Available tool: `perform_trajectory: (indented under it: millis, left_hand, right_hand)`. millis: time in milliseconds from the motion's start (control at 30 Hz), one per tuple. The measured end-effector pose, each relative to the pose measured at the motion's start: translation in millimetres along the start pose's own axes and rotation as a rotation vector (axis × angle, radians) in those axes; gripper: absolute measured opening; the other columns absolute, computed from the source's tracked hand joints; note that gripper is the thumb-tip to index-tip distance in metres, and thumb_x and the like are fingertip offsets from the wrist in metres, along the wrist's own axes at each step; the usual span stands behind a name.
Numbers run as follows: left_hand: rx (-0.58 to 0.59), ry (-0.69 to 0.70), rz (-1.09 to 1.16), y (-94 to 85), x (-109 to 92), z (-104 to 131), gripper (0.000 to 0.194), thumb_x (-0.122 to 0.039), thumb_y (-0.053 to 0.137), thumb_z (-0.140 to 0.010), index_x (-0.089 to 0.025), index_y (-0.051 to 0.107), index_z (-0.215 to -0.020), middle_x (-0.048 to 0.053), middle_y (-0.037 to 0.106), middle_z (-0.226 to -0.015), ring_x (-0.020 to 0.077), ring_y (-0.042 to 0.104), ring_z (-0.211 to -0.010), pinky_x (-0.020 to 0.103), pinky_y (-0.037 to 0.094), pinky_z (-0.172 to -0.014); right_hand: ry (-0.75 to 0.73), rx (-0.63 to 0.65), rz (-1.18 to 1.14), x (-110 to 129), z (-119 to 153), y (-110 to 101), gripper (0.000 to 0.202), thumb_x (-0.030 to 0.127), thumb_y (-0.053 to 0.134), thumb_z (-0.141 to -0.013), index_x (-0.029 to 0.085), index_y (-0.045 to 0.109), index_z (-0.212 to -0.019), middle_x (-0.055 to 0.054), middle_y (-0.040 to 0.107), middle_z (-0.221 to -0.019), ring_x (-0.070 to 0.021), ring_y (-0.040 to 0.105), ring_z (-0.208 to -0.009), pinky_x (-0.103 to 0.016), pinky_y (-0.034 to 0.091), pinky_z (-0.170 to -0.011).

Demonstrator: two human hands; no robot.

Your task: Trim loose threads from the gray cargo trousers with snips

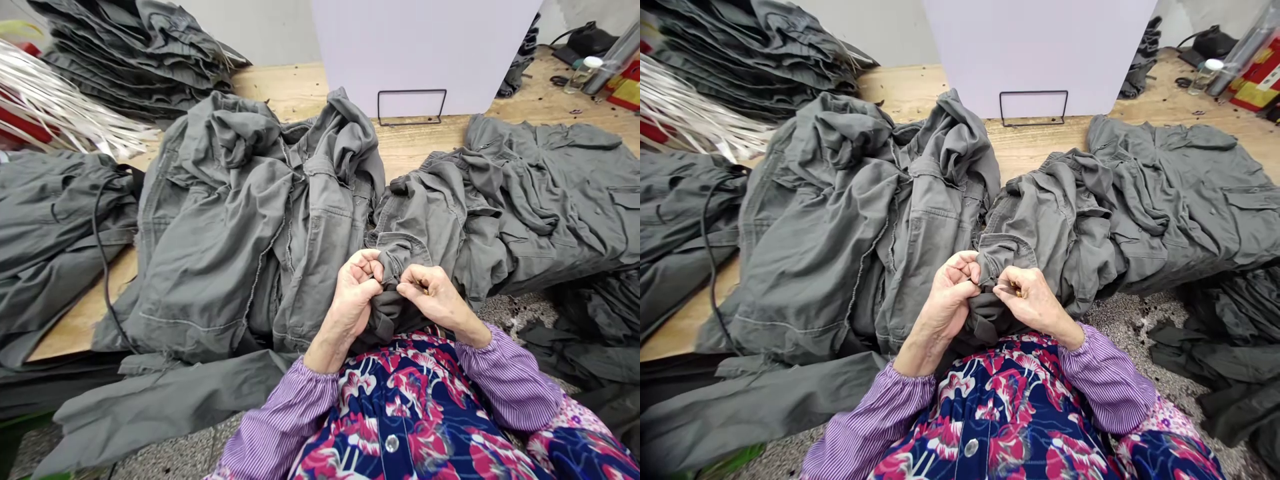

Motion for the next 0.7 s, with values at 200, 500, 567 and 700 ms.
perform_trajectory:
  millis: [200, 500, 567, 700]
  left_hand:
    - [-0.021, 0.049, -0.025, -4.0, 1, -2, 0.037, -0.002, 0.051, -0.052, -0.016, 0.052, -0.086, -0.005, 0.048, -0.065, 0.0047, 0.039, -0.055, 0.015, 0.029, -0.051]
    - [-0.078, 0.789, -1.019, 24.1, -40, 25, 0.025, -0.012, 0.061, -0.069, -0.019, 0.062, -0.093, 0.005, 0.058, -0.09, 0.0187, 0.05, -0.089, 0.034, 0.038, -0.081]
    - [0.001, 0.931, -1.151, 43.2, -43, 31, 0.019, -0.02, 0.063, -0.074, -0.02, 0.066, -0.093, 0.005, 0.059, -0.087, 0.019, 0.049, -0.086, 0.036, 0.036, -0.079]
    - [0.038, 1.008, -1.207, 53.6, -35, 29, 0.016, -0.018, 0.055, -0.081, -0.019, 0.066, -0.069, 0.004, 0.058, -0.068, 0.0157, 0.046, -0.07, 0.032, 0.034, -0.068]
  right_hand:
    - [0.158, -0.002, -0.688, -10, 2, -6, 0.021, 0.025, 0.059, -0.073, 0.018, 0.044, -0.06, 0.009, 0.029, -0.048, -0.0049, 0.021, -0.043, -0.019, 0.017, -0.04]
    - [0.03, -0.16, -0.469, 7, 3, -30, 0.019, 0.022, 0.059, -0.077, 0.017, 0.048, -0.062, 0.007, 0.035, -0.053, -0.0054, 0.027, -0.047, -0.02, 0.021, -0.045]
    - [-0.007, -0.145, -0.335, 16, 4, -28, 0.02, 0.024, 0.058, -0.078, 0.017, 0.048, -0.063, 0.006, 0.038, -0.055, -0.0061, 0.032, -0.05, -0.021, 0.026, -0.048]
    - [-0.071, -0.103, -0.133, 23, 10, -21, 0.025, 0.03, 0.055, -0.082, 0.018, 0.046, -0.063, 0.005, 0.041, -0.057, -0.0073, 0.035, -0.051, -0.022, 0.029, -0.048]
Point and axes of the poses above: each hand's wrist, its own z-axis away from the middle knuckle, its own y-axis out of the palm, x = y × z, the point moved 7 cm from there along -z, towards the middle knuckle
